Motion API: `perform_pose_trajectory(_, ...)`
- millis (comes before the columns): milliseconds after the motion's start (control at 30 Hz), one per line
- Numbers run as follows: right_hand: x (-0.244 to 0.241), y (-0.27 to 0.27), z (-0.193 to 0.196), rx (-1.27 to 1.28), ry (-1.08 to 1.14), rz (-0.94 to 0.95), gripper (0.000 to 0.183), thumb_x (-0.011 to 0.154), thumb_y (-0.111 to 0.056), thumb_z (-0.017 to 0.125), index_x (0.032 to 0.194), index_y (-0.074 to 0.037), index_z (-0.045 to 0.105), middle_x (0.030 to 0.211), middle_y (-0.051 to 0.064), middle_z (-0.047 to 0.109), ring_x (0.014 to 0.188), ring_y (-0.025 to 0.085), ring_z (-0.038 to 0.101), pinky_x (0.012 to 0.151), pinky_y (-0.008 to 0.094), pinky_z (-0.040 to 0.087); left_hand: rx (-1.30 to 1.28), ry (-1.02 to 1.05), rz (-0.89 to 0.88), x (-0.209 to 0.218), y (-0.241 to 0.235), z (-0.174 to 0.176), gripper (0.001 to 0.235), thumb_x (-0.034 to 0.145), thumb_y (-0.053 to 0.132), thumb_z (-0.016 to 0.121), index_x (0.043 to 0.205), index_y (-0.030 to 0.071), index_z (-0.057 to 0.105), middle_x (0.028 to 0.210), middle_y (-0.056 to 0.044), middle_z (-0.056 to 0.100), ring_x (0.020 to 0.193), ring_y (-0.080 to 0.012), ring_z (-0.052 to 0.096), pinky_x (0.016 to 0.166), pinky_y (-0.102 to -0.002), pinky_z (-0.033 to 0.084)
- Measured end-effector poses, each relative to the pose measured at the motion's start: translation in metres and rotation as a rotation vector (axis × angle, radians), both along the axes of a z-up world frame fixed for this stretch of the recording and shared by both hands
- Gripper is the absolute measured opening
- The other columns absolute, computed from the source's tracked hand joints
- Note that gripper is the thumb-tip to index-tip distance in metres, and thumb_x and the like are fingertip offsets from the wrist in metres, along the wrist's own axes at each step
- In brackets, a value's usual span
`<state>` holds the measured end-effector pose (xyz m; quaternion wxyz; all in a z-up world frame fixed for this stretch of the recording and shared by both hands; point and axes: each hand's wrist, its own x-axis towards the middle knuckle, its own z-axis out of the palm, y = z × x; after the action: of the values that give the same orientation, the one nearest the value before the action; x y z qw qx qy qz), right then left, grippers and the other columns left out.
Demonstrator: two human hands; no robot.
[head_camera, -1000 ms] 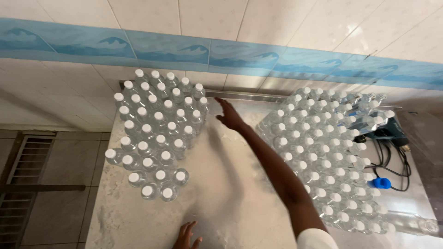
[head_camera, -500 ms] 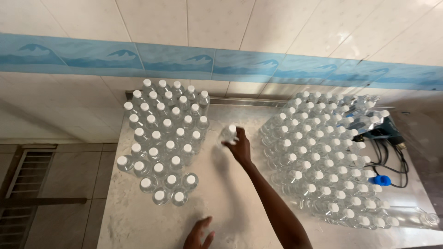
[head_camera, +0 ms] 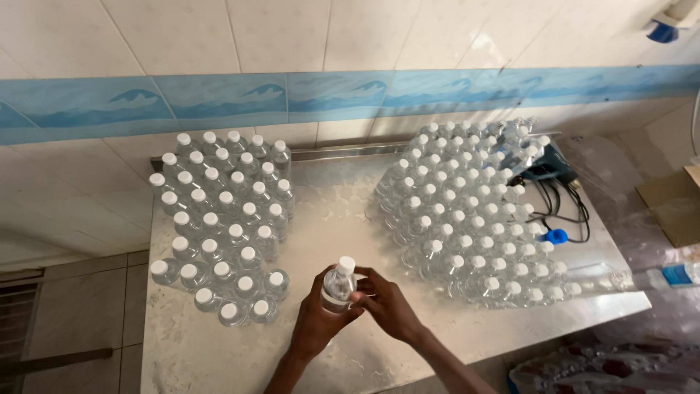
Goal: The person repeatedly picks up clear plastic bottles from a metal table, screws white caps onto them, and places them back into a large group. The task involves handling the bottles and caps by hand in a repetitive sequence.
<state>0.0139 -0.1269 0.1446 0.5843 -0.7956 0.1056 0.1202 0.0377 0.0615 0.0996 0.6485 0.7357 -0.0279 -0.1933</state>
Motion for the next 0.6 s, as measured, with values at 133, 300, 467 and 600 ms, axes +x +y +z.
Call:
perform_pose_trajectory(133,-0.008,-0.021,0.031,-0.422,-0.47,0.387,0.06,0.11,-0.039,0.058,0.159,-0.007,0.045,0.147,0.019,0.069,0.112,0.033,0.079,0.091,0.048,0.069,0.154,-0.029,-0.213,-0.003,0.024,0.007,0.081,0.073,0.038,0.098,0.144,0.027,0.059,0.119,0.004,0.082,0.105,-0.0135,0.077,0.091,-0.03,0.059)
perform_pose_trajectory(300,-0.014,-0.035,0.042,-0.748,-0.672,0.855,0.047,0.116,-0.034,0.051,0.147,0.001,0.055,0.143,0.025,0.066,0.118,0.038,0.071,0.099,0.051,0.061,0.213,-0.058,-0.487,-0.013,0.048,0.026,0.079,0.075,0.036,0.096,0.144,0.024,0.059,0.119,0.0,0.085,0.101,-0.0176,0.083,0.081,-0.029,0.066)
perform_pose_trajectory(467,-0.034,-0.031,0.021,-0.84,-0.763,1.026,0.061,0.121,-0.053,0.021,0.097,-0.008,0.054,0.086,0.007,0.052,0.068,0.019,0.048,0.057,0.035,0.047,0.329,-0.093,-0.77,-0.023,0.058,0.034,0.07,0.08,0.039,0.086,0.143,0.035,0.058,0.092,0.019,0.085,0.076,-0.0042,0.079,0.08,-0.023,0.059)
perform_pose_trajectory(600,-0.052,-0.023,-0.005,-0.662,-0.487,0.778,0.06,0.122,-0.042,0.027,0.081,-0.011,0.059,0.07,0.002,0.054,0.055,0.018,0.05,0.047,0.036,0.048,0.262,-0.101,-0.72,-0.034,0.055,0.03,0.067,0.078,0.035,0.085,0.14,0.038,0.063,0.094,0.017,0.085,0.073,-0.0032,0.079,0.08,-0.021,0.061)
